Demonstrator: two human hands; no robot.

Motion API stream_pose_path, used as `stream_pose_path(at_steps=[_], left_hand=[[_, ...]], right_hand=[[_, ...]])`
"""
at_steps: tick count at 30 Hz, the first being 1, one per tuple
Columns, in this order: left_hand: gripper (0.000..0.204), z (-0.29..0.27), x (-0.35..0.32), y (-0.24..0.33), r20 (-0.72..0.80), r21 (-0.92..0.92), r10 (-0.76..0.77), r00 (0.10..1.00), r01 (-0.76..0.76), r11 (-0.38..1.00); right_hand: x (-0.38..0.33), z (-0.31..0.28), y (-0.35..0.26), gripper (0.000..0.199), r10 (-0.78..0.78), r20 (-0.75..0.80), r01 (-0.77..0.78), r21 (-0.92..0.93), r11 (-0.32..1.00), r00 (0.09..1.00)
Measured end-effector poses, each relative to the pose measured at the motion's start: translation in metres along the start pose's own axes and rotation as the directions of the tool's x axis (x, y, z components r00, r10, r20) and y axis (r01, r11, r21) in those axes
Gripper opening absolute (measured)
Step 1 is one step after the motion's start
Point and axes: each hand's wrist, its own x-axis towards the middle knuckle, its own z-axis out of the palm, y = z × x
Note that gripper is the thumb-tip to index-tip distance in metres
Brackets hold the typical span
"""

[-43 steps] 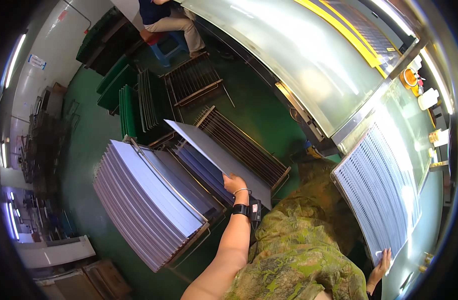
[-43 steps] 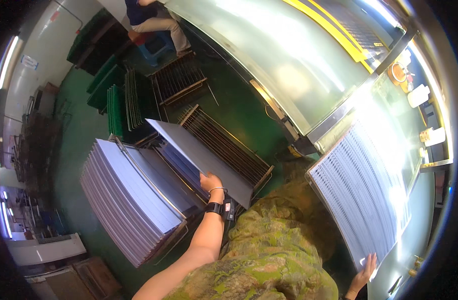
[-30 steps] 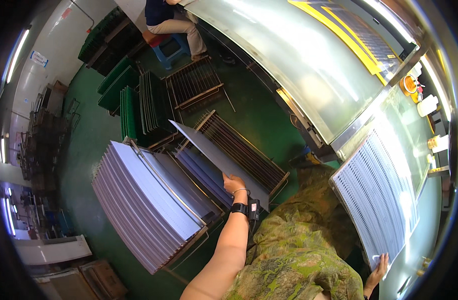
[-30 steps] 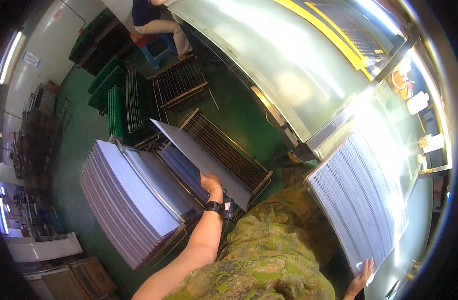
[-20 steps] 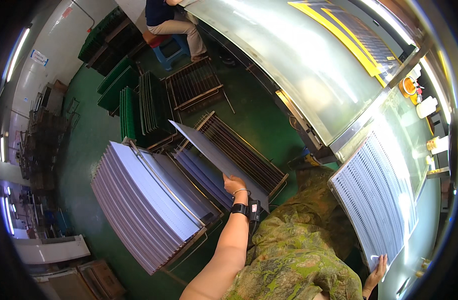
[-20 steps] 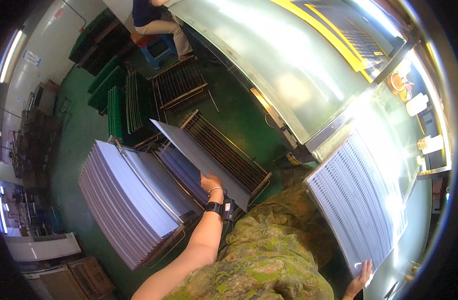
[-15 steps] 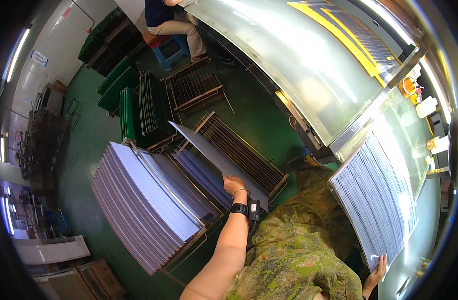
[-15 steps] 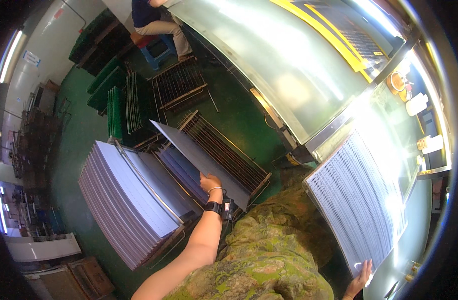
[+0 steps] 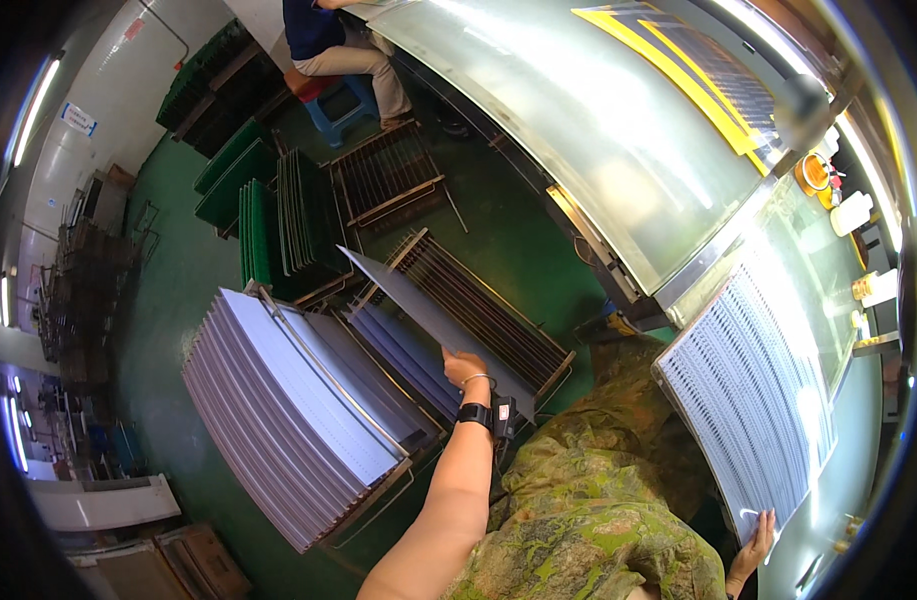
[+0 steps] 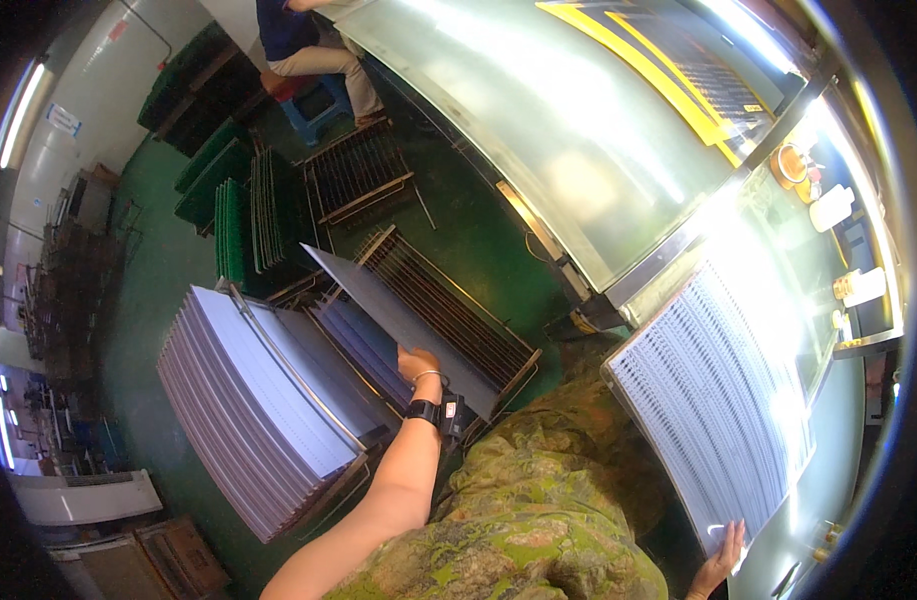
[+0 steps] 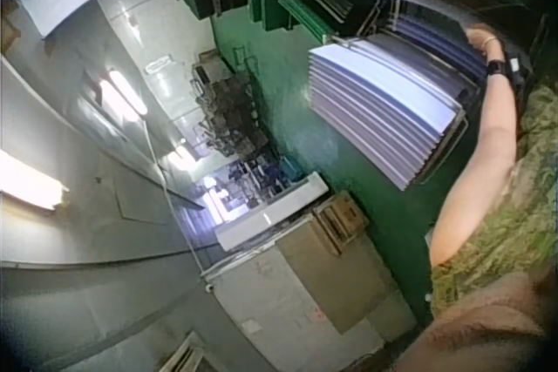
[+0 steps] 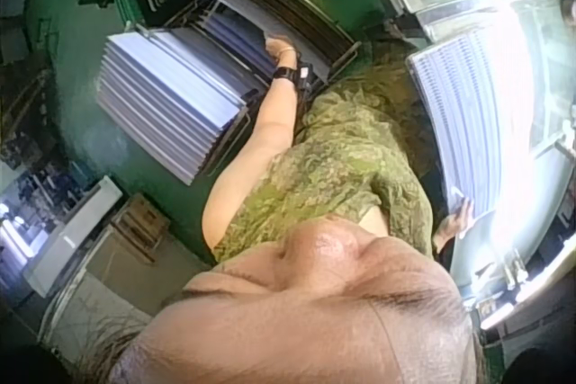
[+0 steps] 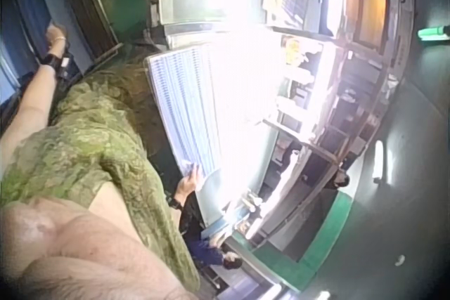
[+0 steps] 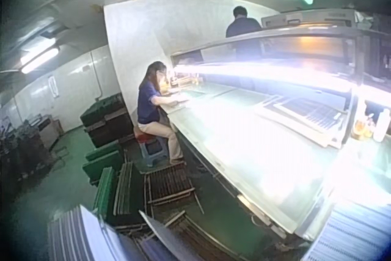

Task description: Inspecting and organizing large white panels and applying protective films in a fabrication setting.

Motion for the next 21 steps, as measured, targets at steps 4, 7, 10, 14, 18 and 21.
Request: stream_pose_path(at_steps=[4,7,10,14,18,21], left_hand=[[0.047,0.013,0.012,-0.005,0.103,0.029,-0.079,0.992,0.077,0.997],[0.058,0.018,0.006,-0.004,-0.193,0.242,0.094,0.977,-0.045,0.969],[0.052,-0.021,-0.028,0.034,0.172,-0.301,0.518,0.838,-0.456,0.838],[0.069,-0.084,-0.12,0.1,0.969,-0.246,0.246,-0.01,0.017,0.969],[0.056,-0.096,-0.174,0.138,0.952,-0.205,0.2,-0.231,0.0,0.979],[0.027,-0.077,-0.202,0.146,0.968,-0.249,0.241,-0.068,-0.176,0.952]], right_hand=[[-0.001,-0.004,-0.003,0.04,-0.004,0.0,0.004,0.018,1.0,1.0],[-0.002,-0.006,0.004,0.038,-0.01,-0.049,0.011,0.024,1.0,0.999],[-0.006,-0.016,-0.002,0.036,0.003,-0.221,-0.005,-0.008,1.0,0.975],[-0.015,-0.025,-0.033,0.037,-0.034,-0.288,0.008,-0.092,0.996,0.957],[-0.039,-0.017,-0.048,0.032,-0.068,-0.193,0.038,-0.156,0.987,0.979],[-0.044,-0.036,-0.075,0.037,0.065,-0.057,-0.069,-0.066,0.995,0.996]])
